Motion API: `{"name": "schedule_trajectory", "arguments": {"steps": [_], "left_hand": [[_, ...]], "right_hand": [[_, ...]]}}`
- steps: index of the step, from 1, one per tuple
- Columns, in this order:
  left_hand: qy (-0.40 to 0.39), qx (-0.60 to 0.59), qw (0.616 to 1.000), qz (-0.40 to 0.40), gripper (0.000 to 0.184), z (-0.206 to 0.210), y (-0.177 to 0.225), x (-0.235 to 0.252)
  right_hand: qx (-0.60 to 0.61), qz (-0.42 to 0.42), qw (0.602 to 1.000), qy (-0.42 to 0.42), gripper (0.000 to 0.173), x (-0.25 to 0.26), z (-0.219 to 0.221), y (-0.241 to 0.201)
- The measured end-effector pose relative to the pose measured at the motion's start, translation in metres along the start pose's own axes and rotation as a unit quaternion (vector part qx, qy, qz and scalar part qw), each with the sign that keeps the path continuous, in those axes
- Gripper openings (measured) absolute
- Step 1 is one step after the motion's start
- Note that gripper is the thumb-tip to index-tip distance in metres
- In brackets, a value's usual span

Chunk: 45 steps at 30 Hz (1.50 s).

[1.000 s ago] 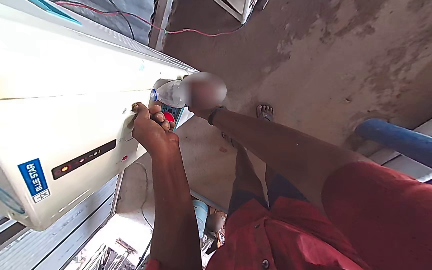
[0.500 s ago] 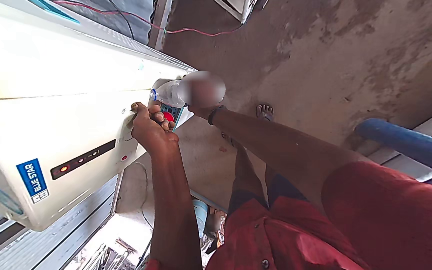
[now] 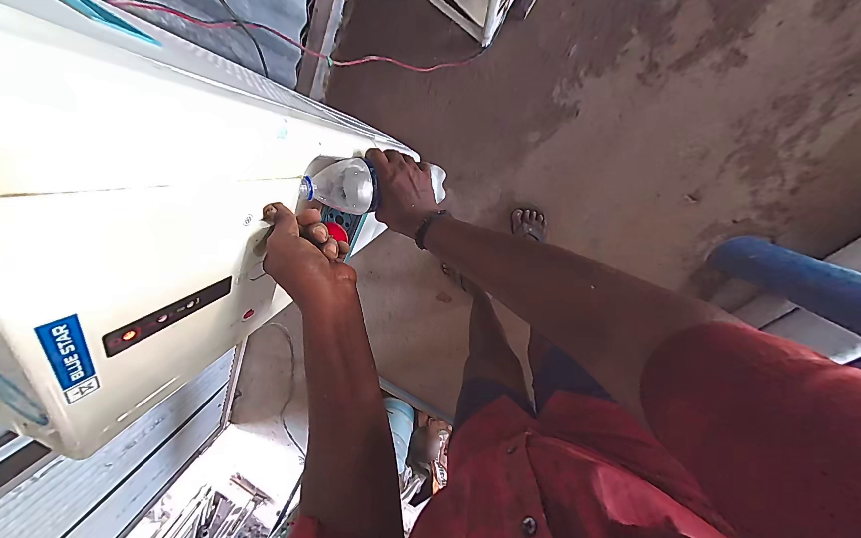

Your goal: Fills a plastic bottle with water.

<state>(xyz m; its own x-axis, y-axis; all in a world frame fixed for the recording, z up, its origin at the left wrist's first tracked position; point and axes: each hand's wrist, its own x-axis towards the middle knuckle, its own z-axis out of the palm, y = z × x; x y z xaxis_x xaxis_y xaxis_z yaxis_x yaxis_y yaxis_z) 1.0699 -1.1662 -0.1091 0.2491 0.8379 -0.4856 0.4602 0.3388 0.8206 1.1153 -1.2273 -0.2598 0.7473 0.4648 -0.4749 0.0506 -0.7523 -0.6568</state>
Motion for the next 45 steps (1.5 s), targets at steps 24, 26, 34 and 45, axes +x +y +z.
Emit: {"name": "schedule_trajectory", "arguments": {"steps": [24,26,34,45], "left_hand": [[-0.001,0.012,1.000,-0.002,0.044,-0.0004,-0.0005,0.0019],[-0.004,0.011,1.000,-0.002,0.043,-0.0006,-0.0002,0.0019],[0.001,0.014,1.000,-0.007,0.045,0.0000,-0.0003,0.0015],[-0.004,0.013,1.000,-0.002,0.042,-0.0008,-0.0007,0.0019]], "right_hand": [[0.007,-0.007,1.000,0.005,0.078,-0.0004,-0.0003,0.0014],[0.009,-0.007,1.000,0.005,0.078,-0.0004,-0.0005,0.0016],[0.010,-0.008,1.000,0.001,0.076,-0.0011,-0.0034,0.0013],[0.006,-0.010,1.000,0.001,0.074,-0.0006,-0.0021,0.0014]]}}
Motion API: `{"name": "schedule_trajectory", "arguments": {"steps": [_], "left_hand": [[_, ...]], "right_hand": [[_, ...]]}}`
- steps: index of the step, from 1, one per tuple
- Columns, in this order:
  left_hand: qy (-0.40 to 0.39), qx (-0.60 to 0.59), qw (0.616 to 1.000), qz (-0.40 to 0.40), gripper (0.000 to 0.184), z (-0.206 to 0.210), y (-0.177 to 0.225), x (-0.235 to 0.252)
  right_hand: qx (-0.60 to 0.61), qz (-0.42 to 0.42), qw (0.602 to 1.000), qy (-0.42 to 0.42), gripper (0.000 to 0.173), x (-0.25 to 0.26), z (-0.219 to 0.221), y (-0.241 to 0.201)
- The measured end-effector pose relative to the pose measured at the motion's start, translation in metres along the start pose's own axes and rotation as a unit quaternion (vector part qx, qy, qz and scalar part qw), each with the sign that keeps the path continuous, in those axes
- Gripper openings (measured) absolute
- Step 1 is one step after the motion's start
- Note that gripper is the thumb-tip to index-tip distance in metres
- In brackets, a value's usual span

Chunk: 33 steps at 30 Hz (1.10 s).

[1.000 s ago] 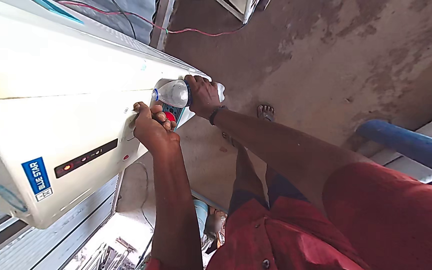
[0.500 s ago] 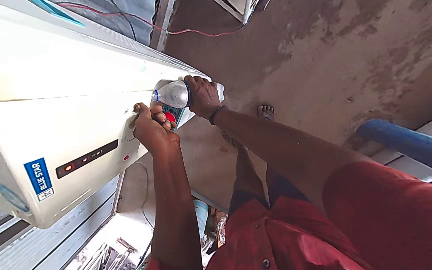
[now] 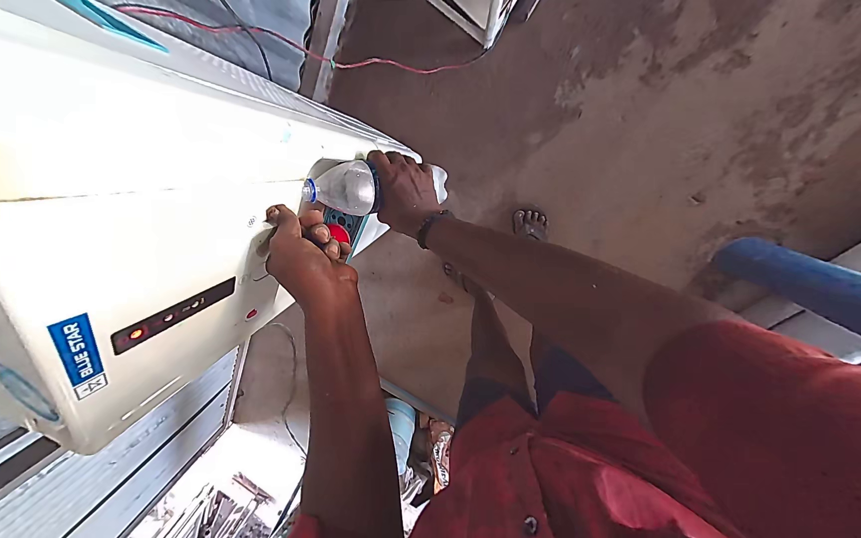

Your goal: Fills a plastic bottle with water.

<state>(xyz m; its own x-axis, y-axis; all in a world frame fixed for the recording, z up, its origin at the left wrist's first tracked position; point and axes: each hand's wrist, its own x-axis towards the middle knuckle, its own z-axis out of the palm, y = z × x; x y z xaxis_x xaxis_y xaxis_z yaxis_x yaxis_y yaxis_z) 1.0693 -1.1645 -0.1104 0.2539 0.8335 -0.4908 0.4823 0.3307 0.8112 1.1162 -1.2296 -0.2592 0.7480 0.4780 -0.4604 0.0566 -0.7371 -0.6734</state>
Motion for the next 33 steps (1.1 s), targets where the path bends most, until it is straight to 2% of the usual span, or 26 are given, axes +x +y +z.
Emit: {"name": "schedule_trajectory", "arguments": {"steps": [33], "left_hand": [[0.002,-0.008,1.000,-0.005,0.041,-0.0007,0.0006,0.0000]], "right_hand": [[-0.004,-0.002,1.000,0.000,0.072,0.0003,0.0002,0.0001]]}}
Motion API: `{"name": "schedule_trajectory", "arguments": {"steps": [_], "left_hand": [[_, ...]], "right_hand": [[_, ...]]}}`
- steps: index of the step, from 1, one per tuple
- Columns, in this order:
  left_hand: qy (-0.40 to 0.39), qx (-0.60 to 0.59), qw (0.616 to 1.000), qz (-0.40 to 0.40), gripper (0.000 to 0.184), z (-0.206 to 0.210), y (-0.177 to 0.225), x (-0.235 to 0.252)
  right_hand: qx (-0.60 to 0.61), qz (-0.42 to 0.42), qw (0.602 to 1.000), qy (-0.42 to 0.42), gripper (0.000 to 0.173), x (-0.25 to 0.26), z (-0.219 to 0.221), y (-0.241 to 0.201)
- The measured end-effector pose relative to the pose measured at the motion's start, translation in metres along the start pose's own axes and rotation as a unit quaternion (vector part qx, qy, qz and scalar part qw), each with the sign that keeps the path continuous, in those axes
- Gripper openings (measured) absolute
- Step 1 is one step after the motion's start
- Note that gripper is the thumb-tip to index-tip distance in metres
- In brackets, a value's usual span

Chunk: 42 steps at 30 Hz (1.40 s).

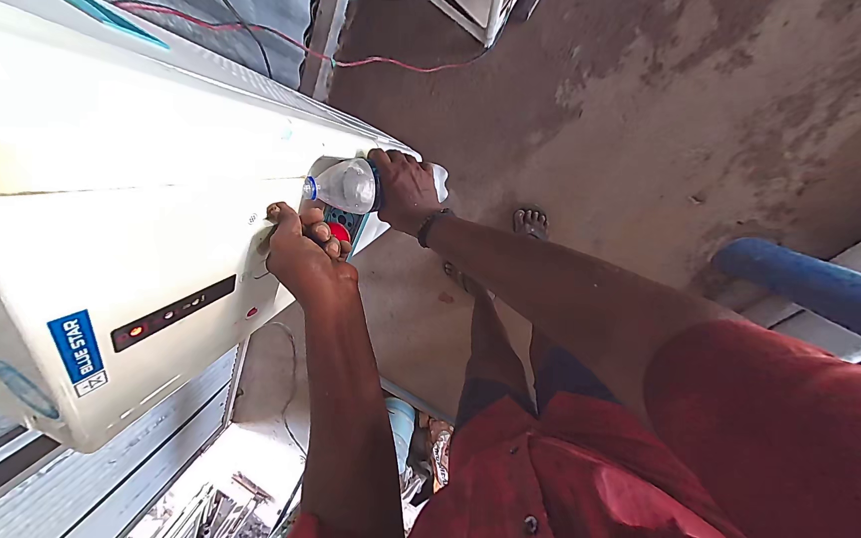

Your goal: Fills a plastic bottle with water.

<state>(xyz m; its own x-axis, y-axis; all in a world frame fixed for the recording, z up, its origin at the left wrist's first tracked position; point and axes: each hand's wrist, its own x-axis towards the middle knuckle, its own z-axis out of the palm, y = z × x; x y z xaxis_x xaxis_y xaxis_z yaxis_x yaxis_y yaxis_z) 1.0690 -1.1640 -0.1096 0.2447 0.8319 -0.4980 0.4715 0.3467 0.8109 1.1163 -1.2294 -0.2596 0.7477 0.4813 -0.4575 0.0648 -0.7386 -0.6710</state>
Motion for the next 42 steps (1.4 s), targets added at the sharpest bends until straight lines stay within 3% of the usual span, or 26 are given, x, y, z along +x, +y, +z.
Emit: {"name": "schedule_trajectory", "arguments": {"steps": [42], "left_hand": [[0.000,0.004,1.000,0.002,0.044,0.0001,0.0001,-0.0011]], "right_hand": [[0.004,0.002,1.000,-0.007,0.076,-0.0008,-0.0024,-0.0004]]}}
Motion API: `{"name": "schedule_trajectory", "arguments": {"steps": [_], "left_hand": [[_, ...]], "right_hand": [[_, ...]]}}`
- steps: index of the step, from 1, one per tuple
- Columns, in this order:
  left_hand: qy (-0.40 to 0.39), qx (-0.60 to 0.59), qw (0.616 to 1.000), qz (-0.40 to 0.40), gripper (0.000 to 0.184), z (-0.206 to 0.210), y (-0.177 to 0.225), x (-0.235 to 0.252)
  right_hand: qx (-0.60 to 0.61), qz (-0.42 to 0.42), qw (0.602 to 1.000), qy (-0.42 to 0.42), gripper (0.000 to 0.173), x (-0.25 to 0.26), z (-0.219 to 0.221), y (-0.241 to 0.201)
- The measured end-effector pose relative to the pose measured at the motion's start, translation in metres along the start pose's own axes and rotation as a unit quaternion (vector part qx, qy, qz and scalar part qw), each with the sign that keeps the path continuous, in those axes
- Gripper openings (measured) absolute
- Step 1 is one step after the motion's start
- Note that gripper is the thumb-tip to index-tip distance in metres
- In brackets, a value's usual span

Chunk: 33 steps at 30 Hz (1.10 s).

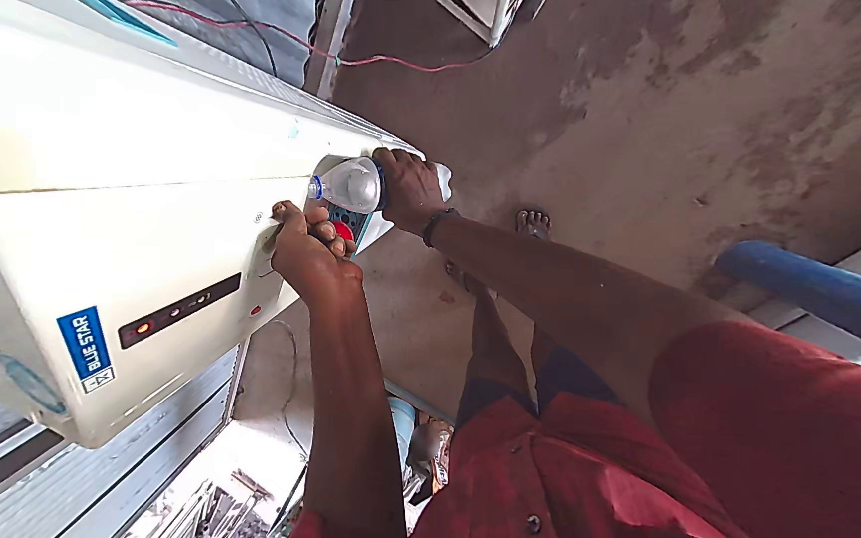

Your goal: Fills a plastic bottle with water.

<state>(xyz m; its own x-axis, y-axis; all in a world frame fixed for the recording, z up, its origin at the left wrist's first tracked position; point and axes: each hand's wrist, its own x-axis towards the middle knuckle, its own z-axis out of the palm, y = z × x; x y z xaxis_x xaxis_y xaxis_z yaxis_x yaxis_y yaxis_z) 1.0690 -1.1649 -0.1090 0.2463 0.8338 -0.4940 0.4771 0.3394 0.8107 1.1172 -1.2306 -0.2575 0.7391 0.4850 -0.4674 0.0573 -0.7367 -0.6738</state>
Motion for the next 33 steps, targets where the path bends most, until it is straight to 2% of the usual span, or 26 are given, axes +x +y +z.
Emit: {"name": "schedule_trajectory", "arguments": {"steps": [16,33], "left_hand": [[-0.007,-0.002,1.000,0.004,0.043,-0.0013,-0.0011,0.0017],[-0.005,-0.007,1.000,0.001,0.041,-0.0015,-0.0009,0.0029]], "right_hand": [[0.006,-0.006,1.000,0.000,0.074,0.0004,0.0006,0.0022],[0.004,-0.001,1.000,-0.005,0.082,0.0003,0.0003,0.0011]]}}
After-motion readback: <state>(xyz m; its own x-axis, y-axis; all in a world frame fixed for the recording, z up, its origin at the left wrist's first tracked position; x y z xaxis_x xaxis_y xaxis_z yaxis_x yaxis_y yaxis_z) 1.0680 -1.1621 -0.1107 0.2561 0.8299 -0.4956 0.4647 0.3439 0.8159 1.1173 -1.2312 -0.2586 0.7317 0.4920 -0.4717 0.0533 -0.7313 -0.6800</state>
